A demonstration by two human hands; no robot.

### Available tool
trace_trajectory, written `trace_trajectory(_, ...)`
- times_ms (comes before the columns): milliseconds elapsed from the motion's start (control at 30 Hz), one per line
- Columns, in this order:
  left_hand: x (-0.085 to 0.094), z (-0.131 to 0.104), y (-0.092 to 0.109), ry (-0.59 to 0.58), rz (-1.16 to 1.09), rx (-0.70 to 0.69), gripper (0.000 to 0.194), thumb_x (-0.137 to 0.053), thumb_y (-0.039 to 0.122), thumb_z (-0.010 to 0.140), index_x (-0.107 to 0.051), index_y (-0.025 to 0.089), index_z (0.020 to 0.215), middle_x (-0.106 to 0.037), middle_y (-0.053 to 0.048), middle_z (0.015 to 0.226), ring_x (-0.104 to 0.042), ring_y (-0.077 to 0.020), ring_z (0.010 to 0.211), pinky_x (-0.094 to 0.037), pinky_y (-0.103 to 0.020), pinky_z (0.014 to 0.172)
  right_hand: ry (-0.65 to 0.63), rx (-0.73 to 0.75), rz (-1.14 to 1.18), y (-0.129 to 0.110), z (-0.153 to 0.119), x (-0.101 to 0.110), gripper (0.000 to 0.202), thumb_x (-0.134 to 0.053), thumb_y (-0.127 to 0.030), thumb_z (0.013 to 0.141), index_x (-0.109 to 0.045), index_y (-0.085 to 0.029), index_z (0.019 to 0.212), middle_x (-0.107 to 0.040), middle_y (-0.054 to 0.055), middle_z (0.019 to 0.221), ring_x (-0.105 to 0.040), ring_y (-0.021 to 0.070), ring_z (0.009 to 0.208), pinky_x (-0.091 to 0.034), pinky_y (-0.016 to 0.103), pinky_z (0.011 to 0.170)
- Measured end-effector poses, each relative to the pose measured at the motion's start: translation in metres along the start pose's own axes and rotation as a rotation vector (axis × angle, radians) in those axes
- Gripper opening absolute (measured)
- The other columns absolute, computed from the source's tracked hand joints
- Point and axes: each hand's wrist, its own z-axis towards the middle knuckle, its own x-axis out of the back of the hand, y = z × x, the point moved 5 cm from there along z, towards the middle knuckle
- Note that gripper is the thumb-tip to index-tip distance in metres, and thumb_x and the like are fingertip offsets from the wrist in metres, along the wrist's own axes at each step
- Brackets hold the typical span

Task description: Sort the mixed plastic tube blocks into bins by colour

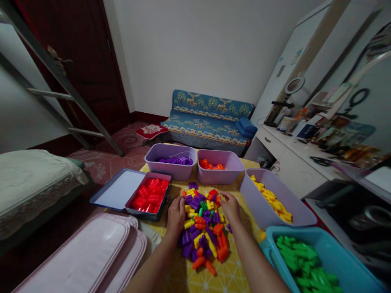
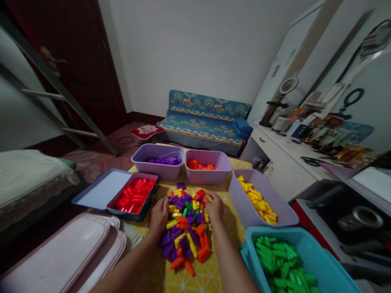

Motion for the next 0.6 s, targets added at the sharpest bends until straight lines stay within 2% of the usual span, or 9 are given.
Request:
trace_trajectory(100,0.0,0.0,-0.002,0.001,0.005,-0.007,0.04,-0.038,0.041,0.093,-0.069,0.016,0.101,-0.072,-0.013,0.105,-0.068,-0.0243,0.101,-0.051,-0.039,0.096,-0.063,0.024,-0.043,0.012,-0.009,-0.002,0.036,-0.062,-0.013,0.045,-0.072,-0.023,0.078,-0.072,-0.001,0.079,-0.066,0.0204,0.079,-0.051,0.041,0.087)
trace_trajectory(200,-0.001,0.0,-0.003,-0.001,0.014,-0.01,0.04,-0.038,0.041,0.094,-0.069,0.016,0.102,-0.072,-0.013,0.106,-0.068,-0.0241,0.101,-0.051,-0.039,0.096,-0.09,0.046,-0.057,0.015,-0.011,-0.005,0.036,-0.065,-0.016,0.047,-0.072,-0.023,0.081,-0.072,-0.002,0.078,-0.066,0.0204,0.077,-0.052,0.04,0.084)
trace_trajectory(400,-0.001,0.0,-0.003,0.003,0.031,-0.021,0.041,-0.038,0.04,0.094,-0.069,0.016,0.101,-0.072,-0.013,0.105,-0.068,-0.0244,0.101,-0.051,-0.038,0.095,-0.036,0.056,-0.055,0.023,-0.014,0.001,0.017,-0.064,-0.031,0.06,-0.067,-0.021,0.073,-0.069,0.001,0.07,-0.065,0.0206,0.07,-0.053,0.036,0.073)
trace_trajectory(500,0.0,0.0,-0.002,0.004,0.032,-0.019,0.041,-0.038,0.041,0.094,-0.069,0.016,0.101,-0.072,-0.014,0.105,-0.068,-0.0246,0.101,-0.051,-0.039,0.095,-0.021,0.056,-0.071,0.027,-0.017,0.003,0.016,-0.061,-0.03,0.061,-0.067,-0.022,0.074,-0.07,0.002,0.074,-0.065,0.0202,0.071,-0.053,0.036,0.074)
trace_trajectory(600,0.0,0.0,-0.001,0.004,0.027,-0.01,0.042,-0.038,0.042,0.094,-0.069,0.015,0.101,-0.072,-0.014,0.106,-0.068,-0.0248,0.101,-0.051,-0.039,0.096,-0.009,0.066,-0.098,0.027,-0.019,0.002,0.026,-0.059,-0.023,0.058,-0.069,-0.023,0.082,-0.072,0.002,0.086,-0.066,0.02,0.078,-0.052,0.035,0.079)
